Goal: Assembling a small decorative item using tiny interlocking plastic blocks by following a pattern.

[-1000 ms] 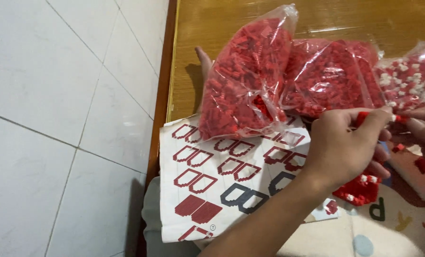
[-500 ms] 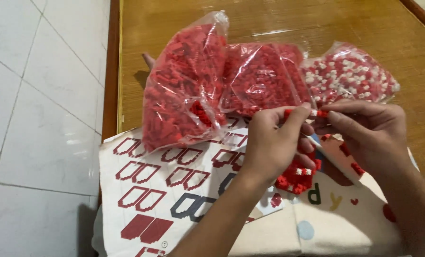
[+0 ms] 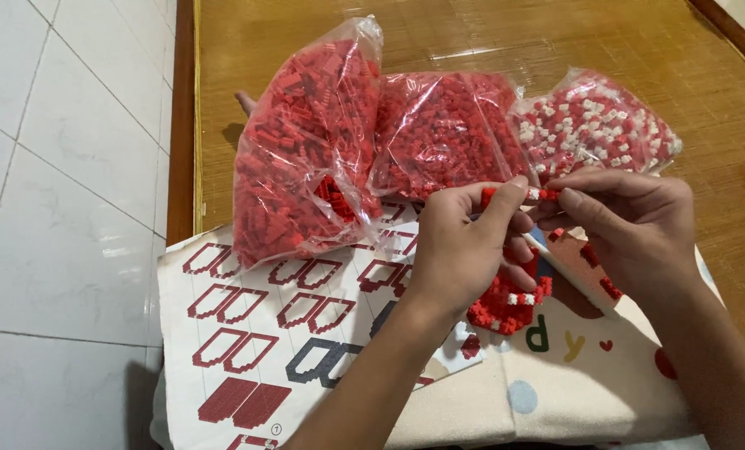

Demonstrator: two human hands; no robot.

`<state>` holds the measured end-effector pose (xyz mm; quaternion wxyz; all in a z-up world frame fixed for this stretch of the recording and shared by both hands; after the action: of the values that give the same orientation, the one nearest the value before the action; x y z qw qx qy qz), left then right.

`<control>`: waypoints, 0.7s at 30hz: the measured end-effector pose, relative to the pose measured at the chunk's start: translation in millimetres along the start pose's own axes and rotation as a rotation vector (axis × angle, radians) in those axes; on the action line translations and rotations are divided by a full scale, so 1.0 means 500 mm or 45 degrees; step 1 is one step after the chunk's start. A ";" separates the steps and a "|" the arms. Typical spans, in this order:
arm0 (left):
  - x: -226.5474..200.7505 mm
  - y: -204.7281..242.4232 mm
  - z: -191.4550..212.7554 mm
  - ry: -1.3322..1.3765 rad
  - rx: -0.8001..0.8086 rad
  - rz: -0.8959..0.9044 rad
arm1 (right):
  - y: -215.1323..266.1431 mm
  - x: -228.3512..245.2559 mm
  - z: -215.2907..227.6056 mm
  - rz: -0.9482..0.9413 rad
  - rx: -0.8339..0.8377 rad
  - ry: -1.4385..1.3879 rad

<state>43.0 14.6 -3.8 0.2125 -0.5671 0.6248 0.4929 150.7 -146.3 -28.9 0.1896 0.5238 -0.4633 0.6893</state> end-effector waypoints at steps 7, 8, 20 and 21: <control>0.006 -0.006 0.001 0.020 -0.009 0.017 | 0.002 0.008 -0.009 -0.034 -0.051 0.127; 0.006 -0.005 0.001 0.016 -0.016 0.016 | 0.002 0.016 -0.015 -0.025 -0.048 0.197; 0.042 -0.034 -0.001 0.114 0.015 -0.136 | 0.023 -0.042 0.025 -0.066 -0.067 0.380; 0.039 -0.030 -0.003 0.114 0.036 -0.152 | 0.026 -0.074 0.045 -0.075 -0.035 0.331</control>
<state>52.2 5.5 -25.0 0.2213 -0.6217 0.6056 0.4447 167.4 -163.6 -67.1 0.2753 0.4406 -0.4287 0.7391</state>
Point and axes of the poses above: each hand's wrist, its own y-axis away from the middle knuckle, its own z-axis out of the back of the hand, x = y × z, the point moved 5 cm from there along -y, towards the middle knuckle, and after that the axes turned 9 degrees about z, right-handed, at the moved point
